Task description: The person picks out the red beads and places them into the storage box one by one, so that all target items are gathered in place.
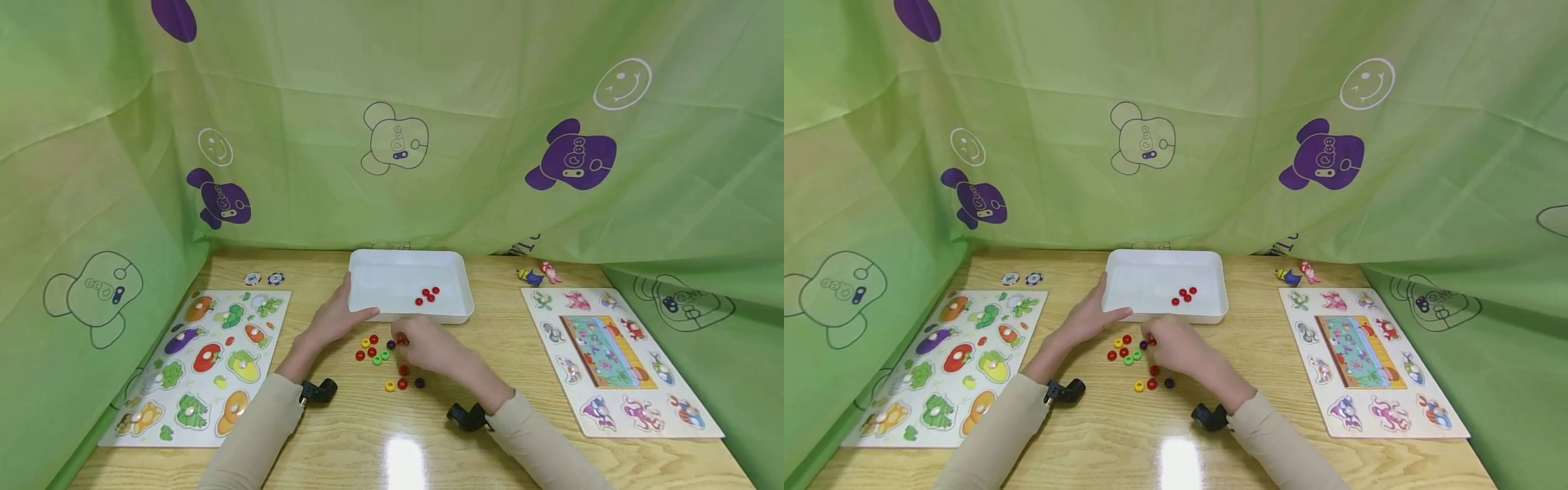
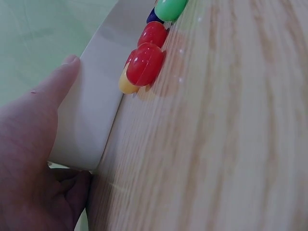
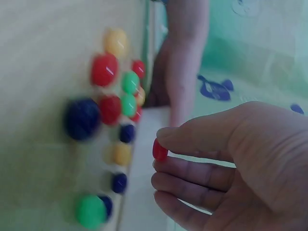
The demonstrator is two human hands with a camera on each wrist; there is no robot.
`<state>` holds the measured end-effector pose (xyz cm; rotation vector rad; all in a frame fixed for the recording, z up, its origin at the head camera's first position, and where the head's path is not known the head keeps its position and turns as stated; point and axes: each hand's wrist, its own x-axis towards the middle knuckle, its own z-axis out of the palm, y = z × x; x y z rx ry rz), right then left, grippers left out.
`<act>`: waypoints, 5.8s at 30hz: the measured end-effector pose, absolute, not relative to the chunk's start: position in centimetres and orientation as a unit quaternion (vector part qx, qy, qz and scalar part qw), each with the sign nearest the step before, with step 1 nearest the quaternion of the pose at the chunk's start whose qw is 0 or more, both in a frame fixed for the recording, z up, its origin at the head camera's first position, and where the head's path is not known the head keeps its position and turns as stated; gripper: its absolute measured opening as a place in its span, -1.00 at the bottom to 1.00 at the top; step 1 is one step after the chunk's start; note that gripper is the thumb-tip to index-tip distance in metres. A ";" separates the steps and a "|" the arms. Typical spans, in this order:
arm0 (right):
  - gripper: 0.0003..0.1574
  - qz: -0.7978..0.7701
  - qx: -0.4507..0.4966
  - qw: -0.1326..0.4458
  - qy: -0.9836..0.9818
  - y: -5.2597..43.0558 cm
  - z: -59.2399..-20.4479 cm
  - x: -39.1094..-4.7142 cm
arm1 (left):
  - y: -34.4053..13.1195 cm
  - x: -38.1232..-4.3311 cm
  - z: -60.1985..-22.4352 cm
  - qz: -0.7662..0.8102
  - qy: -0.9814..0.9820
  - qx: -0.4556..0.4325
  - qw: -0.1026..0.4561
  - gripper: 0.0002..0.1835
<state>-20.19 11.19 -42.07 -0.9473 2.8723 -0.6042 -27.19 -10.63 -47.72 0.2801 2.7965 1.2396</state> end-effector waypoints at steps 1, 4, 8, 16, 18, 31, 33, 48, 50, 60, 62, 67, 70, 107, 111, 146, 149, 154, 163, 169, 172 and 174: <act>-0.92 -0.201 -0.301 0.025 0.932 11.4 -41.8 -20.5 | -10.6 -27.2 -47.7 0.404 0.910 0.091 0.035 0.26; -0.92 -0.211 -0.285 -0.005 0.935 12.0 -41.2 -21.5 | -10.6 -27.2 -47.7 0.405 0.910 0.086 0.034 0.26; -0.92 -0.226 -0.263 -0.042 0.937 12.9 -40.8 -23.3 | -10.6 -27.3 -47.8 0.407 0.909 0.082 0.038 0.27; -0.88 -0.214 -0.184 -0.032 0.959 15.1 -41.4 -26.8 | -10.6 -27.3 -47.9 0.403 0.911 0.077 0.040 0.26; -0.87 -0.210 -0.171 -0.017 0.962 15.5 -41.8 -27.3 | -10.6 -27.2 -47.8 0.403 0.911 0.076 0.040 0.27; -0.85 -0.214 -0.131 0.014 0.968 15.4 -44.0 -29.0 | -10.3 -27.2 -47.8 0.405 0.910 0.075 0.041 0.26; -0.86 -0.211 -0.129 0.014 0.969 15.3 -44.0 -29.0 | -10.3 -27.3 -47.8 0.407 0.910 0.075 0.038 0.26; -0.81 -0.206 -0.210 -0.027 0.955 15.1 -41.4 -26.6 | -10.4 -27.2 -47.6 0.393 0.916 0.075 0.039 0.27; -0.86 -0.203 -0.239 -0.037 0.949 15.0 -41.0 -25.7 | -10.4 -27.3 -47.6 0.390 0.917 0.076 0.038 0.26; -0.83 -0.173 -0.377 0.002 0.910 13.1 -41.3 -20.9 | -10.6 -27.3 -47.5 0.383 0.920 0.070 0.044 0.32; -0.80 -0.165 -0.394 0.034 0.904 12.7 -41.7 -20.0 | -10.6 -27.3 -47.5 0.382 0.920 0.069 0.044 0.31; -0.81 -0.143 -0.433 0.052 0.888 12.1 -42.5 -18.8 | -10.5 -27.2 -47.5 0.384 0.920 0.071 0.044 0.29; -0.81 -0.132 -0.444 0.042 0.885 12.0 -42.9 -18.6 | -10.4 -27.2 -47.5 0.383 0.920 0.072 0.043 0.31; -0.85 -0.171 -0.239 -0.035 0.955 15.3 -40.3 -24.9 | -10.5 -26.7 -47.1 0.393 0.915 0.075 0.050 0.27; -0.77 -0.172 -0.164 -0.029 0.971 16.0 -41.4 -26.5 | -10.5 -26.8 -47.1 0.391 0.916 0.075 0.050 0.26; -0.79 -0.196 -0.155 -0.054 0.967 16.6 -41.4 -25.6 | -10.5 -26.9 -47.4 0.387 0.918 0.072 0.044 0.27; -0.83 -0.198 -0.171 -0.052 0.964 16.1 -40.5 -24.2 | -10.5 -26.9 -47.4 0.387 0.918 0.073 0.043 0.27; -0.82 -0.199 -0.216 -0.022 0.956 14.7 -39.8 -21.7 | -10.6 -27.0 -47.4 0.387 0.918 0.074 0.041 0.27; -0.81 -0.134 -0.357 0.009 0.924 12.4 -41.6 -17.6 | -10.5 -27.0 -47.6 0.386 0.918 0.083 0.036 0.27; -0.95 -0.118 -0.399 0.024 0.909 11.5 -42.4 -16.2 | -10.4 -27.0 -47.6 0.390 0.916 0.083 0.027 0.25; -0.93 -0.115 -0.400 0.026 0.909 11.3 -42.9 -16.2 | -10.4 -27.0 -47.6 0.390 0.916 0.083 0.031 0.26; -0.91 -0.116 -0.399 0.027 0.909 11.3 -43.1 -16.3 | -10.5 -26.9 -47.5 0.388 0.918 0.080 0.035 0.26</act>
